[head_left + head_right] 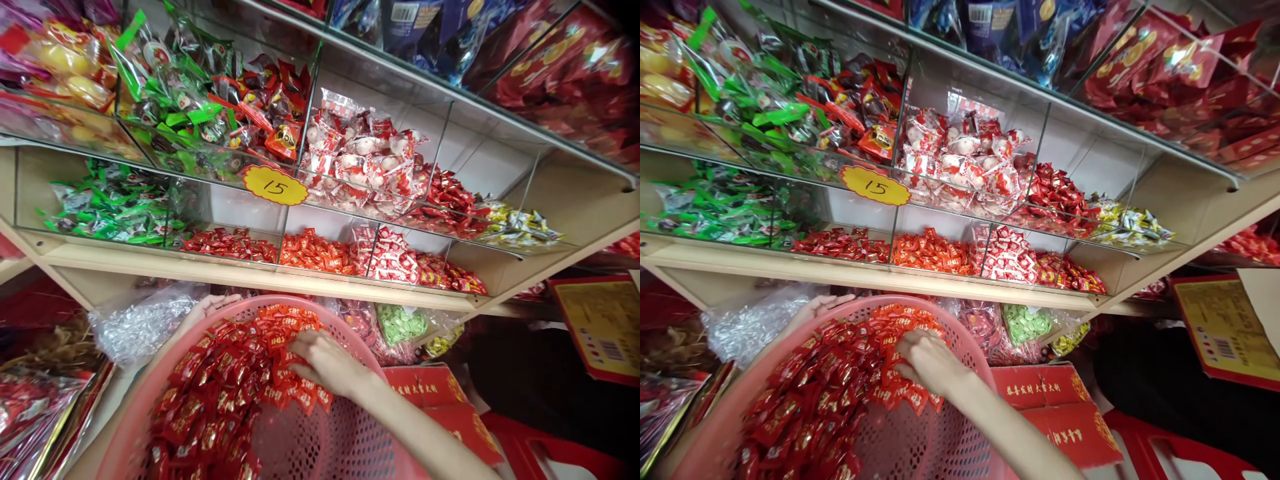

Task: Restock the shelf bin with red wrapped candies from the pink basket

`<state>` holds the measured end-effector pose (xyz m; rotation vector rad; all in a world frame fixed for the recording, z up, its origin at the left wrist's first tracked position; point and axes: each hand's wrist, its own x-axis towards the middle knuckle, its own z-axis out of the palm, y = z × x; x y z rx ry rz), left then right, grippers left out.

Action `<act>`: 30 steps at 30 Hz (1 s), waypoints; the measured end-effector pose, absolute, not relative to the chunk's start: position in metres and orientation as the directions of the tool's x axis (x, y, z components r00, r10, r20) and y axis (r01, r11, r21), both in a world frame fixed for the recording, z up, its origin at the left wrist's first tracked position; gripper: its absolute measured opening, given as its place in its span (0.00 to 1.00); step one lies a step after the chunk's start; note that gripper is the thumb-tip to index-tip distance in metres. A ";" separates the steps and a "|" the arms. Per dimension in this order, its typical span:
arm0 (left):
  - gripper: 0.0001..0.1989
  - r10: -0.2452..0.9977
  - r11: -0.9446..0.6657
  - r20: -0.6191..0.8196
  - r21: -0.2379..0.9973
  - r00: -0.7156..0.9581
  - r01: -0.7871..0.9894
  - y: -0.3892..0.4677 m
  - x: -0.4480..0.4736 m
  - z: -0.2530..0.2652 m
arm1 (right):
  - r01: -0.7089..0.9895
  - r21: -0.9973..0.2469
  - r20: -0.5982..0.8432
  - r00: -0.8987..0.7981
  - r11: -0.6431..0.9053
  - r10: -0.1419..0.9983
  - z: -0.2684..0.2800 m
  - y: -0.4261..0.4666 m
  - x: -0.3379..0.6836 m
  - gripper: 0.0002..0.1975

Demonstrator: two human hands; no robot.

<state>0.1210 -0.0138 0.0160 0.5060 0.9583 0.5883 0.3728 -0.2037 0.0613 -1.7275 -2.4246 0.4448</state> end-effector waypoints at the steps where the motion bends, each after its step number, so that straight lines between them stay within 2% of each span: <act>1: 0.33 0.666 0.733 -0.601 0.637 0.442 -0.239 -0.015 0.121 0.018 | 0.911 -0.277 -0.095 -0.343 0.307 0.934 0.057 -0.206 0.368 0.07; 5: 0.28 0.669 0.729 -0.600 0.644 0.439 -0.231 -0.016 0.121 0.021 | 0.933 -0.189 -0.160 -0.337 0.306 0.928 0.045 -0.203 0.357 0.03; 9: 0.19 0.673 0.725 -0.599 0.649 0.433 -0.229 -0.016 0.120 0.019 | 0.933 -0.113 -0.193 -0.358 0.342 0.913 0.042 -0.200 0.351 0.05; 12: 0.16 0.676 0.724 -0.594 0.644 0.436 -0.246 -0.016 0.119 0.017 | 0.937 -0.104 -0.199 -0.348 0.333 0.916 0.042 -0.198 0.351 0.05; 19: 0.17 0.678 0.726 -0.612 0.644 0.407 -0.240 -0.017 0.122 0.021 | 0.948 -0.122 -0.110 -0.308 0.295 0.945 0.029 -0.193 0.358 0.02; 22: 0.17 0.670 0.733 -0.618 0.639 0.411 -0.234 -0.017 0.122 0.021 | 0.950 -0.142 -0.089 -0.291 0.277 0.953 0.025 -0.190 0.360 0.03; 30: 0.31 0.666 0.736 -0.614 0.634 0.424 -0.239 -0.016 0.122 0.019 | 0.952 -0.129 -0.049 -0.285 0.277 0.957 0.031 -0.192 0.355 0.09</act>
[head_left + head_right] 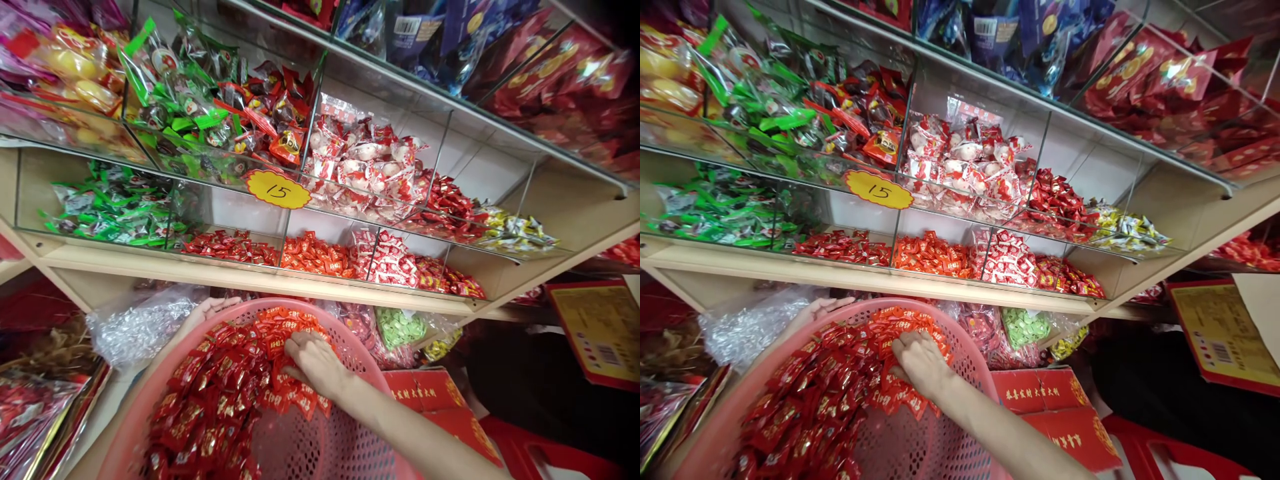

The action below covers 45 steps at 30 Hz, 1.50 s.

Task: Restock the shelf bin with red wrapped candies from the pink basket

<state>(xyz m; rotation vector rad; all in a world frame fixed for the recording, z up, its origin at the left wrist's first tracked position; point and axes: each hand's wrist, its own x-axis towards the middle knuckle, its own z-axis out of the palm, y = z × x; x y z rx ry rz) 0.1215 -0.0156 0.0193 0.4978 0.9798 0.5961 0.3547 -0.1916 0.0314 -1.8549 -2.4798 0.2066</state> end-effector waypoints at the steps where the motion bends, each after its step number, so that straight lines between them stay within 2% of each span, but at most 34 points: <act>1: 0.32 0.666 0.735 -0.612 0.637 0.427 -0.233 -0.016 0.122 0.021 | 0.948 -0.135 -0.029 -0.296 0.289 0.955 0.036 -0.191 0.355 0.10; 6: 0.33 0.658 0.743 -0.621 0.626 0.427 -0.236 -0.020 0.126 0.028 | 0.919 -0.251 0.187 -0.262 0.304 0.947 0.077 -0.165 0.366 0.11; 11: 0.33 0.662 0.738 -0.608 0.632 0.439 -0.236 -0.016 0.123 0.021 | 0.884 -0.444 0.345 0.019 0.145 0.938 0.120 -0.097 0.403 0.03; 13: 0.33 0.660 0.738 -0.601 0.632 0.451 -0.236 -0.015 0.120 0.019 | 0.851 -0.524 0.303 0.148 0.034 0.942 0.125 -0.072 0.417 0.04; 16: 0.33 0.660 0.738 -0.600 0.632 0.452 -0.238 -0.014 0.119 0.020 | 0.779 -0.614 0.133 0.261 -0.127 0.956 0.122 -0.050 0.432 0.12; 19: 0.34 0.659 0.741 -0.606 0.625 0.446 -0.246 -0.014 0.119 0.021 | 0.691 -0.686 -0.012 0.301 -0.226 0.954 0.114 -0.043 0.439 0.22; 22: 0.34 0.659 0.745 -0.616 0.616 0.432 -0.257 -0.011 0.118 0.015 | 0.642 -0.720 -0.078 0.303 -0.264 0.950 0.110 -0.042 0.442 0.24; 25: 0.36 0.636 0.754 -0.582 0.610 0.506 -0.246 -0.004 0.113 0.001 | 0.627 -0.733 -0.088 0.298 -0.264 0.951 0.111 -0.042 0.444 0.20; 30: 0.37 0.642 0.739 -0.548 0.629 0.535 -0.242 0.004 0.104 -0.017 | 0.610 -0.752 -0.088 0.282 -0.249 0.955 0.113 -0.043 0.444 0.16; 33: 0.29 0.648 0.735 -0.557 0.637 0.520 -0.234 0.003 0.105 -0.015 | 0.609 -0.758 -0.060 0.294 -0.235 0.954 0.111 -0.045 0.443 0.12; 36: 0.20 0.652 0.741 -0.595 0.632 0.470 -0.228 -0.001 0.111 -0.005 | 0.608 -0.768 0.033 0.348 -0.199 0.937 0.106 -0.049 0.444 0.07; 41: 0.19 0.643 0.755 -0.628 0.617 0.439 -0.223 -0.009 0.118 0.012 | 0.485 -0.864 0.169 0.525 -0.131 0.834 0.099 -0.053 0.447 0.11; 45: 0.28 0.657 0.742 -0.616 0.631 0.435 -0.227 -0.010 0.117 0.013 | 0.310 -0.950 0.155 0.553 -0.030 0.819 0.102 -0.056 0.449 0.18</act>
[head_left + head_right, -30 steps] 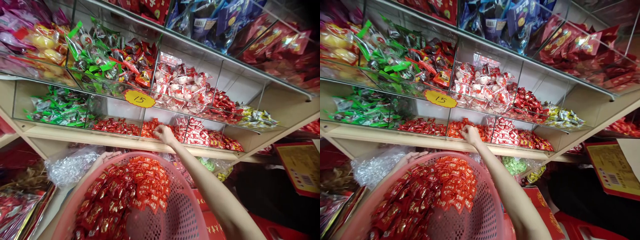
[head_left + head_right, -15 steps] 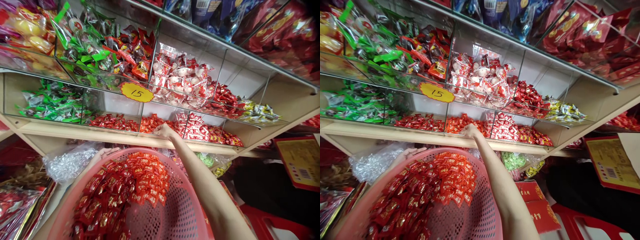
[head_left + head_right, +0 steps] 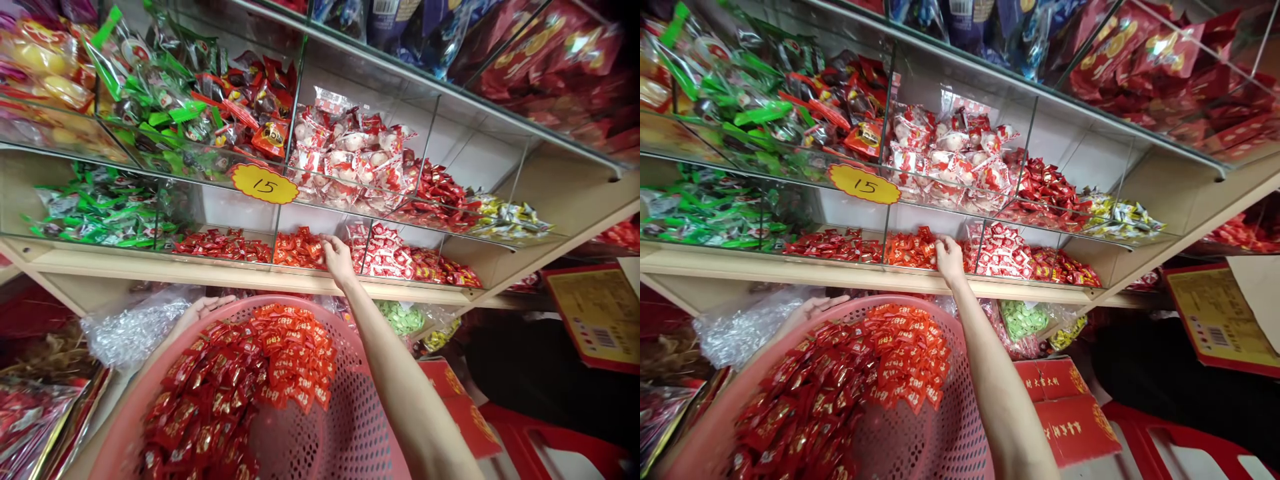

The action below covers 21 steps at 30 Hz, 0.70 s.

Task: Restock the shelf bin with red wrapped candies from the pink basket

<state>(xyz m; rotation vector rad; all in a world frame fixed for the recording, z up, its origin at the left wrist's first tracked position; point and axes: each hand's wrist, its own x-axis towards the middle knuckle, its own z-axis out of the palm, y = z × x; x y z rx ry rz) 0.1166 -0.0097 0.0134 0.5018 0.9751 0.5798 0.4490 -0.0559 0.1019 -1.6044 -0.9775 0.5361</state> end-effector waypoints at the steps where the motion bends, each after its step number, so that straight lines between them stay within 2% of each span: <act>1: 0.30 0.659 0.739 -0.609 0.635 0.442 -0.226 -0.009 0.116 0.012 | 0.265 -0.964 0.152 0.546 0.002 0.824 0.103 -0.059 0.449 0.19; 4: 0.34 0.664 0.730 -0.586 0.643 0.464 -0.232 -0.007 0.113 0.006 | 0.125 -0.982 0.186 0.520 0.142 0.834 0.106 -0.075 0.449 0.19; 7: 0.34 0.659 0.737 -0.595 0.633 0.461 -0.237 -0.004 0.112 0.001 | 0.011 -0.967 0.228 0.473 0.253 0.851 0.102 -0.104 0.442 0.23; 12: 0.31 0.658 0.740 -0.600 0.628 0.456 -0.241 0.001 0.112 -0.006 | -0.006 -0.991 0.124 0.309 0.133 0.943 0.074 -0.153 0.421 0.28; 15: 0.25 0.671 0.724 -0.589 0.652 0.451 -0.225 0.003 0.111 -0.010 | 0.068 -0.996 0.063 0.205 0.050 0.977 0.054 -0.165 0.414 0.25; 17: 0.22 0.672 0.721 -0.582 0.654 0.458 -0.226 0.003 0.110 -0.011 | 0.182 -0.983 0.071 0.170 0.040 0.983 0.045 -0.167 0.413 0.22; 21: 0.24 0.668 0.726 -0.573 0.642 0.475 -0.246 0.003 0.109 -0.012 | 0.421 -0.905 0.124 0.143 0.053 0.982 0.041 -0.165 0.413 0.16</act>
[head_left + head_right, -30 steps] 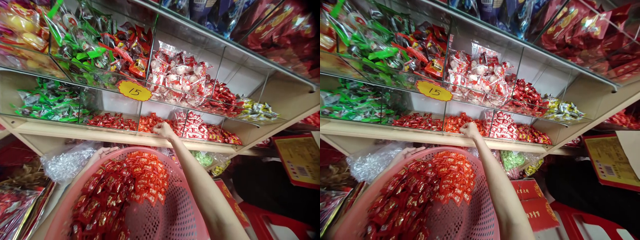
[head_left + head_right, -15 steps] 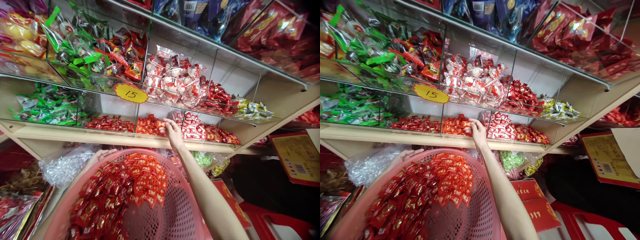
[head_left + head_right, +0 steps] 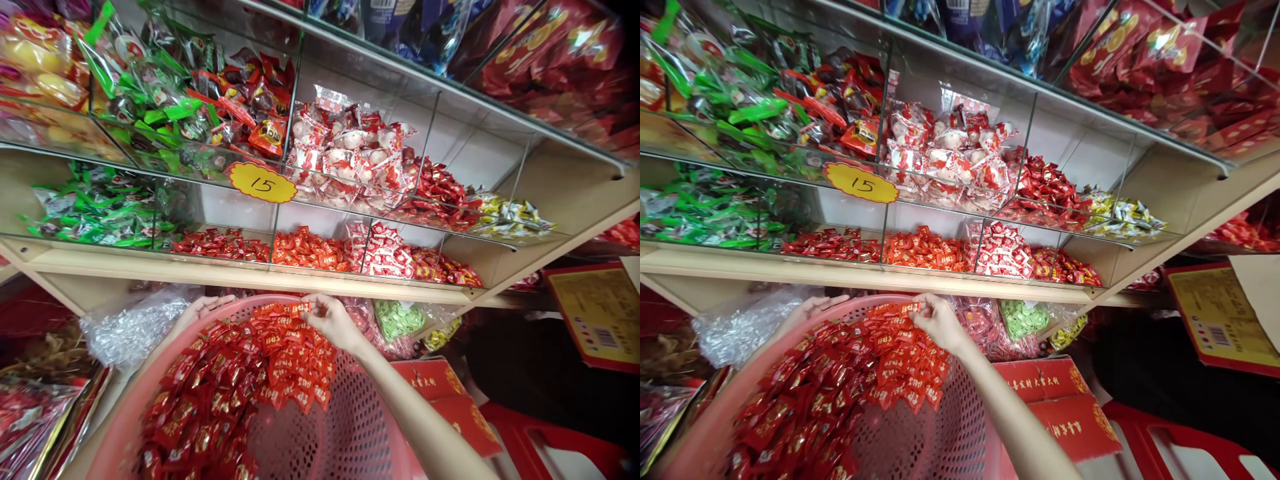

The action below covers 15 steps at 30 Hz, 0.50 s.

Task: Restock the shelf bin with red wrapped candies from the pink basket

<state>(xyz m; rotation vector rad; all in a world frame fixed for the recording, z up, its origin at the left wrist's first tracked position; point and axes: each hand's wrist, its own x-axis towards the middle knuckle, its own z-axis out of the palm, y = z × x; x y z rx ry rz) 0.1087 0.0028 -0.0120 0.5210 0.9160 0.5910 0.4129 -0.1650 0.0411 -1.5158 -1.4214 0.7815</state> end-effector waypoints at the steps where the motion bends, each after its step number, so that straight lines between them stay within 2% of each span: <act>1: 0.27 0.667 0.726 -0.573 0.643 0.476 -0.244 0.003 0.108 -0.013 | 0.460 -0.886 0.129 0.136 0.053 0.982 0.041 -0.164 0.413 0.15; 6: 0.38 0.651 0.730 -0.569 0.650 0.503 -0.209 0.004 0.106 -0.014 | 0.539 -0.841 0.125 0.106 0.049 0.987 0.040 -0.161 0.411 0.12; 9: 0.39 0.651 0.735 -0.576 0.642 0.495 -0.219 0.000 0.109 -0.009 | 0.621 -0.783 0.080 0.045 0.035 0.996 0.039 -0.160 0.402 0.08; 15: 0.34 0.670 0.730 -0.605 0.642 0.430 -0.235 -0.015 0.119 0.017 | 0.840 -0.532 0.089 -0.072 0.109 0.993 0.042 -0.155 0.372 0.10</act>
